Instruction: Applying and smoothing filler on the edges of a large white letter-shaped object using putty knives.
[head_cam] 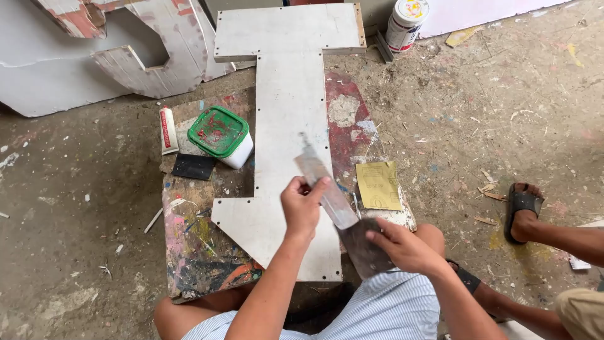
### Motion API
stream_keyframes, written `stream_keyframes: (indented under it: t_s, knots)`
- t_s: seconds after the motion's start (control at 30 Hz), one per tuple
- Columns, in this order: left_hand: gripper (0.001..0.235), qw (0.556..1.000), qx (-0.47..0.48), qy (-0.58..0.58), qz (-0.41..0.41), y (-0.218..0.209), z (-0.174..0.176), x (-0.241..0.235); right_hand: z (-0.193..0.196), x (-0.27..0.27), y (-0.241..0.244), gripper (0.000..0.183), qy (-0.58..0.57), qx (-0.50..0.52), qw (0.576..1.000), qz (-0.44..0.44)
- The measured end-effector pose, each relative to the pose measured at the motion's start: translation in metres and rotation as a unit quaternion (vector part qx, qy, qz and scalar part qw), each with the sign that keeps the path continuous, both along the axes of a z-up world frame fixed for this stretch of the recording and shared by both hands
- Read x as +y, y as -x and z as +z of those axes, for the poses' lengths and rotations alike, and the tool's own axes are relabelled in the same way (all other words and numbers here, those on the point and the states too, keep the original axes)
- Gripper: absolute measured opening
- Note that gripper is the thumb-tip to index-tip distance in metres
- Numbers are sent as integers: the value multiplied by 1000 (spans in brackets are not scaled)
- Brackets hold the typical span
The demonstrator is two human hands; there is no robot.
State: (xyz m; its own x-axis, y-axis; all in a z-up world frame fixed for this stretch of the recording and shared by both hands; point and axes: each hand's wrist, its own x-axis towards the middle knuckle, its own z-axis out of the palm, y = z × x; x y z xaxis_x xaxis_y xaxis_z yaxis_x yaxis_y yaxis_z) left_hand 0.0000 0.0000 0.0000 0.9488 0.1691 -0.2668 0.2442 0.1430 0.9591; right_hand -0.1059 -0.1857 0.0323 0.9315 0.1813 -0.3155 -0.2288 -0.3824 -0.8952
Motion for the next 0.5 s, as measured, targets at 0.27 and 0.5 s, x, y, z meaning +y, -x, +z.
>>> stream_keyframes:
  t_s: [0.27,0.5]
  knots:
    - [30,959,184,160,-146,66,-18,-25,-40,-25,-30,23,-339,151,854,-365]
    - [37,965,170,201,-23,19,-3,-17,-104,12,12,70,-297,147,931,-151]
